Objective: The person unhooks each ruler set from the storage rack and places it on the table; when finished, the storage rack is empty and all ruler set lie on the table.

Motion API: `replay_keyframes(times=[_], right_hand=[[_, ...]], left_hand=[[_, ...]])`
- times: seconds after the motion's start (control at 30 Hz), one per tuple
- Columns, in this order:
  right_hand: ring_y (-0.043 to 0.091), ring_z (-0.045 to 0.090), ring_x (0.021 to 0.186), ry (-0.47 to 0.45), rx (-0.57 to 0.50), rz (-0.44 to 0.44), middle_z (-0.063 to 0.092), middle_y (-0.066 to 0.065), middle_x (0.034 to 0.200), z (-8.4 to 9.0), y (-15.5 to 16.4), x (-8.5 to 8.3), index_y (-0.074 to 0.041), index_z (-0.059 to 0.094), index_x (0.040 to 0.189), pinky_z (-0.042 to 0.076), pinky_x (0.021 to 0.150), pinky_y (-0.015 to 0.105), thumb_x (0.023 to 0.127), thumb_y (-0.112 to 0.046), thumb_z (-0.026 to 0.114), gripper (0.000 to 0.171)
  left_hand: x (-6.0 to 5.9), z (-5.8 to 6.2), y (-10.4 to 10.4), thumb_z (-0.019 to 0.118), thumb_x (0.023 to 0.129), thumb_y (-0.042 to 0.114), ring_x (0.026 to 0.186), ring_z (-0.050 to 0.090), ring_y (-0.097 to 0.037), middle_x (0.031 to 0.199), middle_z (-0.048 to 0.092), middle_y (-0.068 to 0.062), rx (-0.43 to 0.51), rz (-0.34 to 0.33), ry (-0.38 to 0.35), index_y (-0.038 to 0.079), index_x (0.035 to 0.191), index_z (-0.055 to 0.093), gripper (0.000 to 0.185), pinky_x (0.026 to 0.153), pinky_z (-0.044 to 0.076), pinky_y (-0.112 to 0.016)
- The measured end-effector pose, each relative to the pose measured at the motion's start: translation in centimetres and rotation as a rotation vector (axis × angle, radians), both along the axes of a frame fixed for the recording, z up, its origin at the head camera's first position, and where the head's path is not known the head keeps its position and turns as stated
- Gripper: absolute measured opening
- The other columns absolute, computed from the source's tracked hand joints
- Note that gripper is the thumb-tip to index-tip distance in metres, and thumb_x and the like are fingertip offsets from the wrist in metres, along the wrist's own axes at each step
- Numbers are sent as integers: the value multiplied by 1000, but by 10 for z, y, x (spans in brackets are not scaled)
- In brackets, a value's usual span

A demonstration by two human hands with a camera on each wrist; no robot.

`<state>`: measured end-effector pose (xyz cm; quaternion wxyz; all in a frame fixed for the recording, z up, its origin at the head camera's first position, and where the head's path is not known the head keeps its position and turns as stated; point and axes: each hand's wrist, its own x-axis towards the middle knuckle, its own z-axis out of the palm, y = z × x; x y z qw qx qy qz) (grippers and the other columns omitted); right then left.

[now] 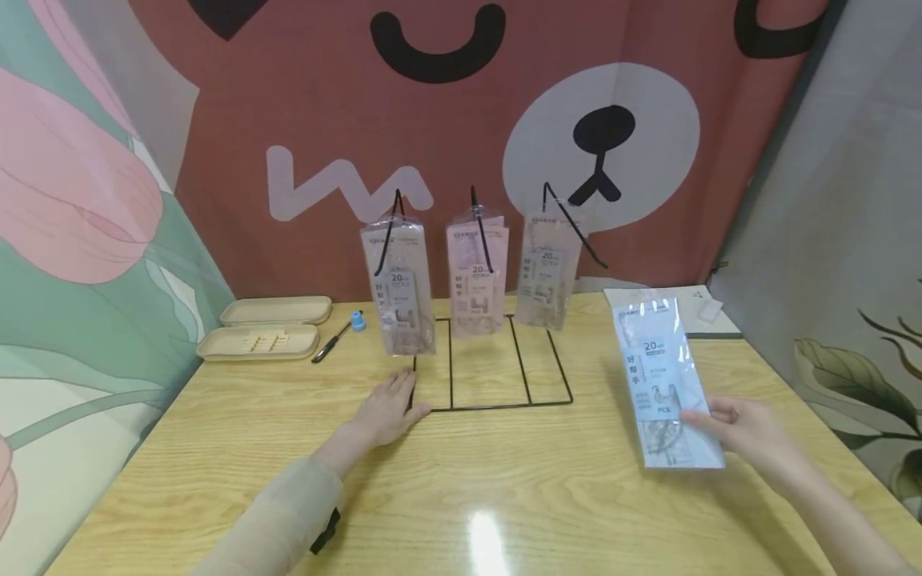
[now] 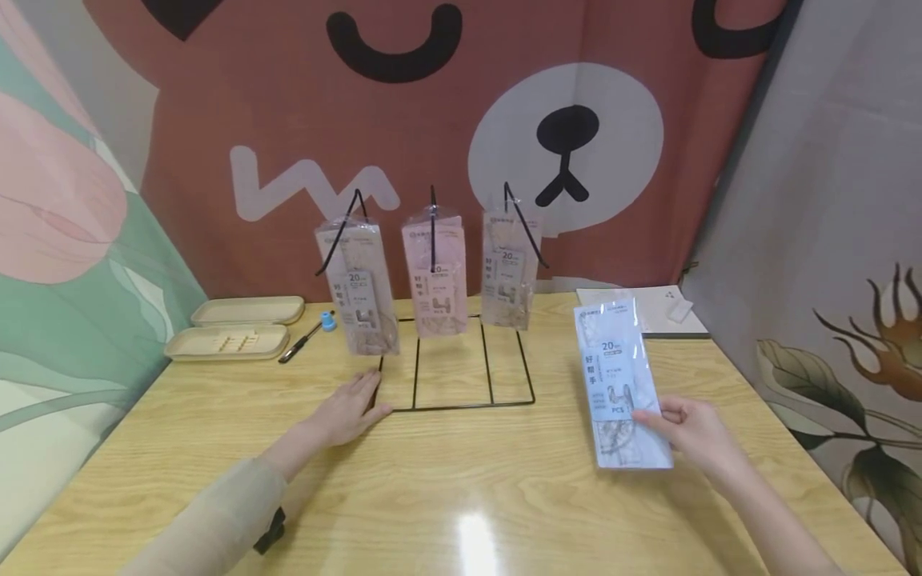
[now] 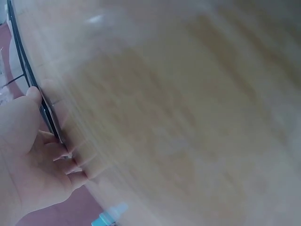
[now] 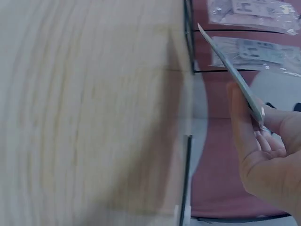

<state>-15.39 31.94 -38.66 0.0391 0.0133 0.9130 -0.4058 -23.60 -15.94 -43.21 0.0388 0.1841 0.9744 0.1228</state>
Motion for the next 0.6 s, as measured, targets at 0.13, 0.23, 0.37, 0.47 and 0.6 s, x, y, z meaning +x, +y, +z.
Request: replay_keyframes(times=[0.13, 0.23, 0.37, 0.47, 0.6], right_hand=[[12, 64, 73, -101, 45, 41, 72, 14, 93, -10, -2, -13, 11, 58, 117, 51, 65, 27, 91, -36, 60, 53], [13, 60, 72, -171, 81, 68, 71, 7, 85, -15, -6, -23, 9, 61, 114, 48, 64, 27, 89, -37, 62, 53], [12, 54, 67, -214, 138, 72, 64, 0, 73, -18, -10, -31, 4, 68, 101, 43, 59, 25, 85, -40, 66, 47], [11, 55, 63, -198, 173, 85, 64, -1, 69, -15, -13, -33, 3, 69, 89, 47, 56, 24, 85, -39, 67, 42], [17, 58, 62, -117, 297, 108, 65, 7, 67, -2, -19, -36, 6, 68, 79, 50, 53, 29, 85, -40, 67, 46]], left_hand=[[0, 0, 0, 42, 99, 44, 141, 23, -41, 152, 25, -23, 0, 0, -2, -5, 146, 26, 69, 117, 22, -51], [0, 0, 0, 42, 99, 44, 141, 24, -41, 153, 25, -23, 0, 1, -6, -4, 146, 25, 69, 117, 22, -51], [-1, 0, 0, 41, 99, 44, 141, 23, -41, 153, 24, -22, -1, 1, -7, -3, 146, 25, 69, 117, 22, -51], [-1, 0, 0, 41, 99, 45, 141, 23, -41, 153, 24, -22, 1, 1, -8, -3, 146, 25, 70, 117, 22, -51], [-1, 1, 0, 41, 99, 45, 141, 23, -41, 153, 23, -22, 1, 1, -13, -3, 146, 25, 69, 117, 22, -51]])
